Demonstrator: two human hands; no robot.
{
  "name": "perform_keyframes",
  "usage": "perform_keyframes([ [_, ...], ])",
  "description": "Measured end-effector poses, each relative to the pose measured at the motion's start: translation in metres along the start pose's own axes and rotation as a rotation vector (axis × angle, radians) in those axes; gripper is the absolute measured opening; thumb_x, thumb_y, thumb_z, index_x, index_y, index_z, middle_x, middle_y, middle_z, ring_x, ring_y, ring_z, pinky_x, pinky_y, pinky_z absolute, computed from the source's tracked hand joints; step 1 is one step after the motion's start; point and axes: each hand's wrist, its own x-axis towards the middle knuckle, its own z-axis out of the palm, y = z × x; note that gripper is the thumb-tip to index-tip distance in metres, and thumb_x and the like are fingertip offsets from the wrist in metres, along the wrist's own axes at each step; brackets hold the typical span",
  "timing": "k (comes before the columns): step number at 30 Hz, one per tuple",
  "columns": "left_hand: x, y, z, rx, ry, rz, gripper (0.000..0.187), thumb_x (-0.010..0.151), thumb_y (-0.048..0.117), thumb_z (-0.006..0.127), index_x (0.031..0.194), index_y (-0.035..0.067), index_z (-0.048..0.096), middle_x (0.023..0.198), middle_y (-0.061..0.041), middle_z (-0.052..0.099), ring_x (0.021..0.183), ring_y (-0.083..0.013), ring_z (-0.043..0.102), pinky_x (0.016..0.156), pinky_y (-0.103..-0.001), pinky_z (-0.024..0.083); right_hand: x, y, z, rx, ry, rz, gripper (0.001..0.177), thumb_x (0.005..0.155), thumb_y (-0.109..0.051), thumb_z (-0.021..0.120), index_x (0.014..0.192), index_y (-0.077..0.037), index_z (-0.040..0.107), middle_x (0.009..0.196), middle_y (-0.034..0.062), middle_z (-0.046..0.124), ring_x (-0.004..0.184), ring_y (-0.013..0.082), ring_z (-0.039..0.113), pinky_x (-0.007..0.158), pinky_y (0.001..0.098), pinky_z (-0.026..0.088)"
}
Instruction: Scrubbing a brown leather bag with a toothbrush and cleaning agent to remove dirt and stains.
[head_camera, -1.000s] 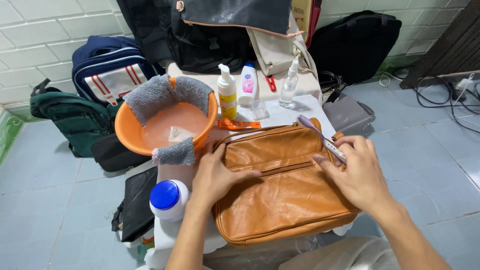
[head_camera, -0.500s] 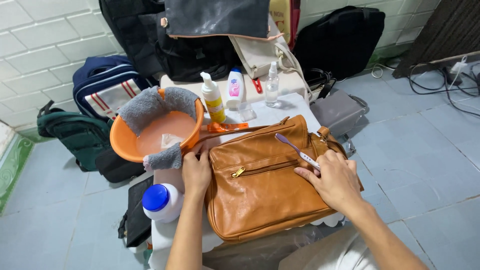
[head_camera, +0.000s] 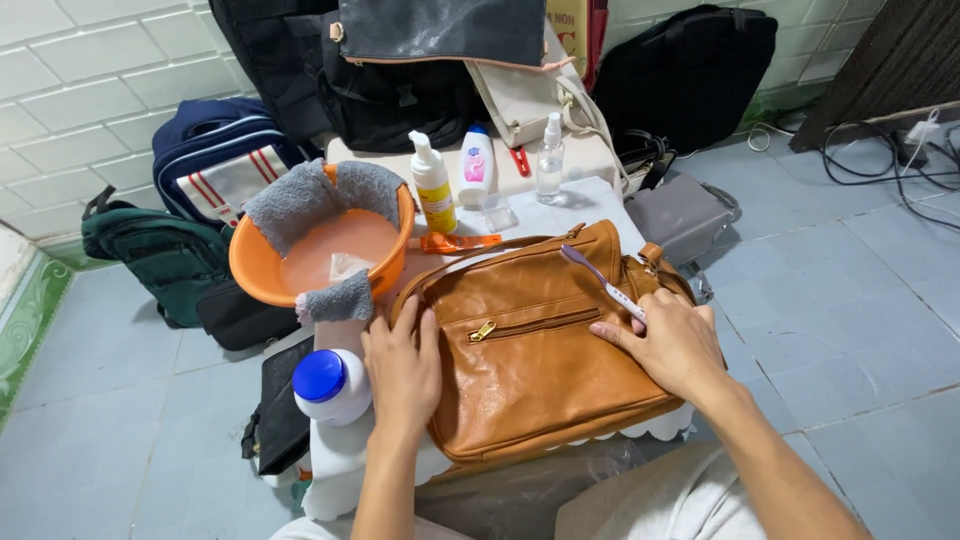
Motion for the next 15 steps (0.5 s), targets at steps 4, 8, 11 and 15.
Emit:
perform_keyframes([
  [4,-0.022,-0.029,0.025,0.011,0.088,0.189,0.057,0.097,0.038,0.058,0.145,0.007,0.052,0.147,-0.025,0.046,0.118,-0.0425,0.055,0.097,-0.053,0.044,-0.002,0.0,-0.008,0.047,0.075,-0.075,0.064,0.081,-0.077,0.058,0.069,-0.015,0.05,0.065,0.0007,0.056,0.055,0.019,0.055,0.093,0.0376,0.042],
  [8,-0.026,-0.035,0.043,0.111,0.129,0.22,0.061,0.096,0.042,0.059,0.144,0.003,0.052,0.149,-0.03,0.044,0.12,-0.0428,0.053,0.102,-0.054,0.038,-0.003,-0.045,-0.052,0.346,0.03,-0.034,0.056,0.093,-0.064,0.041,0.082,-0.014,0.062,0.057,-0.0002,0.061,0.05,0.0117,0.057,0.053,0.0292,0.043],
  [11,-0.028,-0.034,0.048,0.167,0.236,0.3,0.06,0.094,0.036,0.06,0.143,0.003,0.051,0.148,-0.031,0.044,0.116,-0.0432,0.052,0.103,-0.055,0.036,0.024,-0.09,-0.057,0.245,0.317,-0.544,0.046,0.1,-0.047,0.045,0.098,-0.008,0.069,0.087,0.0036,0.062,0.083,0.019,0.054,0.074,0.0341,0.044],
  [15,-0.029,-0.036,0.046,0.12,0.228,0.264,0.064,0.092,0.039,0.063,0.145,0.007,0.05,0.149,-0.026,0.045,0.117,-0.0417,0.052,0.103,-0.056,0.037,0.094,-0.14,-0.024,0.248,0.374,-1.026,0.044,0.068,0.005,0.061,0.106,-0.01,0.076,0.092,0.0055,0.063,0.077,0.0249,0.058,0.074,0.0348,0.048],
])
